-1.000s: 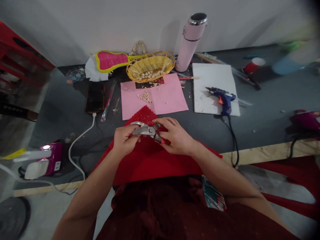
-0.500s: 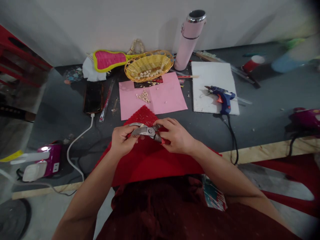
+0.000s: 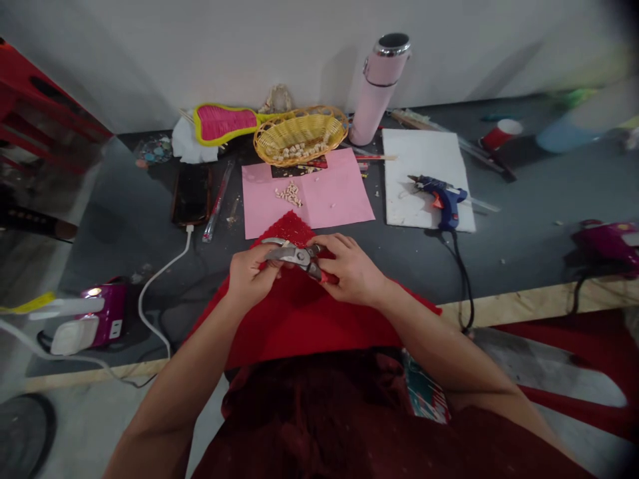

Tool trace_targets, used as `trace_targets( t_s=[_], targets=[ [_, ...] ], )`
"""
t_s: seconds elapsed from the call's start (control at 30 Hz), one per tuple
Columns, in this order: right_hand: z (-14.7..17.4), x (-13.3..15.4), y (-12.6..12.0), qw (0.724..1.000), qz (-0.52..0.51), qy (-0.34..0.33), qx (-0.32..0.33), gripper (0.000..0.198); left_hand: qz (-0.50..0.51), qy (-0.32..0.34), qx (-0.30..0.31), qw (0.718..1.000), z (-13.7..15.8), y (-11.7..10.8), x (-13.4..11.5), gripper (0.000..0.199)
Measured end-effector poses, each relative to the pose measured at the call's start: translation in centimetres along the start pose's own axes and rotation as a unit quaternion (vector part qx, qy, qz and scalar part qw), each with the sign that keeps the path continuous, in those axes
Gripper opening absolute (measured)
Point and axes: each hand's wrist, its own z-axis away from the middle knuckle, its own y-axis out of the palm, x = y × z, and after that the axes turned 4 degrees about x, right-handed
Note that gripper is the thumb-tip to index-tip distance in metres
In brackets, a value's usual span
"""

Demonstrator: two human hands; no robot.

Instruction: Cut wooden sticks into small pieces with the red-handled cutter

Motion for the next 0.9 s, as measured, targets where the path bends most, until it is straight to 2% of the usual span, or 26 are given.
trace_targets(
  t_s=[0.23, 0.4, 0.6, 0.9],
  targets=[
    [0.1, -0.4, -0.8, 0.999, -0.017, -0.016, 0.037, 0.009, 0.090, -0.032, 0.090, 0.991, 0.1, -0.3, 0.8, 0.019],
    [0.2, -0.6, -0.7, 0.999, -0.020, -0.020, 0.044, 0.013, 0.089, -0.035, 0.087, 0.992, 0.0, -0.4, 0.7, 0.019],
    [0.3, -0.4, -0.2, 0.999, -0.021, -0.020, 0.023, 0.012, 0.070, -0.034, 0.082, 0.994, 0.0, -0.4, 0.1, 0.024],
    [0.4, 0.3, 0.2, 1.000, -0.008, 0.007, 0.003, 0.011, 0.068, -0.039, 0.039, 0.996, 0.1, 0.1, -0.4, 0.023]
  ],
)
